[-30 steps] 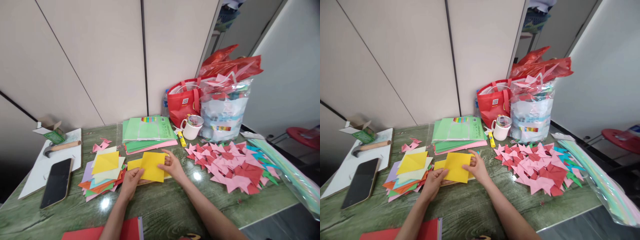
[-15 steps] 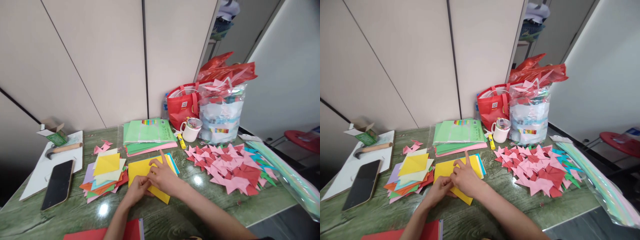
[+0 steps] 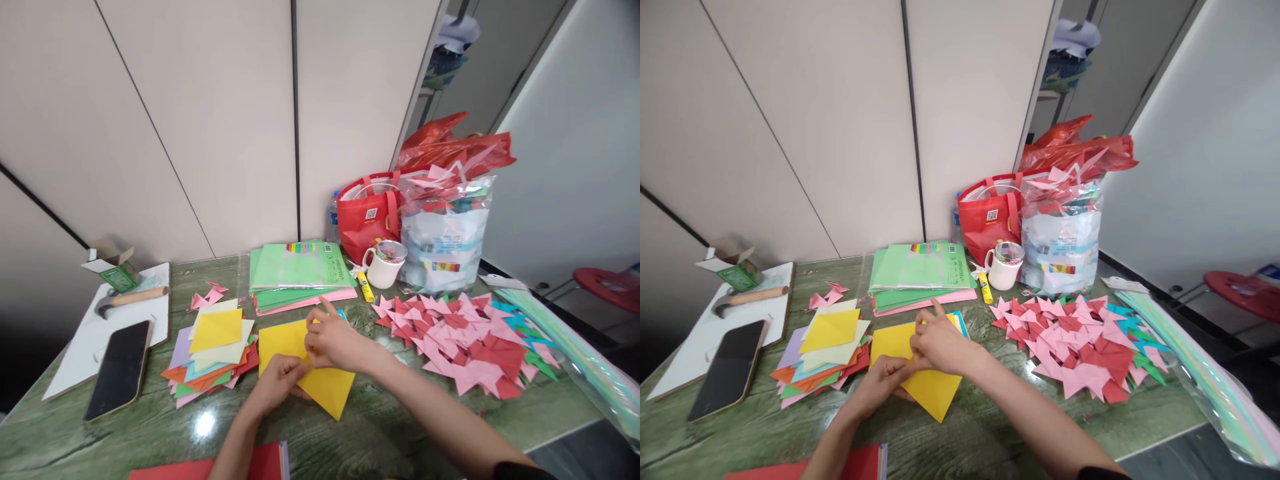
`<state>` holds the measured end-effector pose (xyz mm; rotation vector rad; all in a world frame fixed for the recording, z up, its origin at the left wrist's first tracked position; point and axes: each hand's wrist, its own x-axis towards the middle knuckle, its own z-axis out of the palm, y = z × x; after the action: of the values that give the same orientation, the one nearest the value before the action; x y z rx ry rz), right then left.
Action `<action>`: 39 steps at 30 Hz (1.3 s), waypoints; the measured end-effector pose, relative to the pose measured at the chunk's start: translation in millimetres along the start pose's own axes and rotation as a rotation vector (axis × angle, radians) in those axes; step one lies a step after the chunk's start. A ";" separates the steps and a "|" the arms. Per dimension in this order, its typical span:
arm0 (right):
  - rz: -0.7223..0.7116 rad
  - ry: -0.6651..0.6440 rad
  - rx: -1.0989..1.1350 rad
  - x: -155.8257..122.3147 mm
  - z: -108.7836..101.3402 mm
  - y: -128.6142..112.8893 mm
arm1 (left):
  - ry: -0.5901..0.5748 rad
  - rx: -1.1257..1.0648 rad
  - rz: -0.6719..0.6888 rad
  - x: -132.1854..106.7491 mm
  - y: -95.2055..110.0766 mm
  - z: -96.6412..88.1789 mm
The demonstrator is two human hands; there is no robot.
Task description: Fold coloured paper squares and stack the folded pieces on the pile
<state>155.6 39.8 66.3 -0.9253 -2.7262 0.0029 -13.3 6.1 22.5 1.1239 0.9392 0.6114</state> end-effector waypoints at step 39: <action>0.290 0.425 0.539 -33.9 80.6 -10.8 | 0.942 -0.566 0.642 11.5 1.1 -40.0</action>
<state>155.1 17.5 -18.9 -1.0000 -2.0277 0.5063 -42.3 34.9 14.5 0.5651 1.0577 1.9082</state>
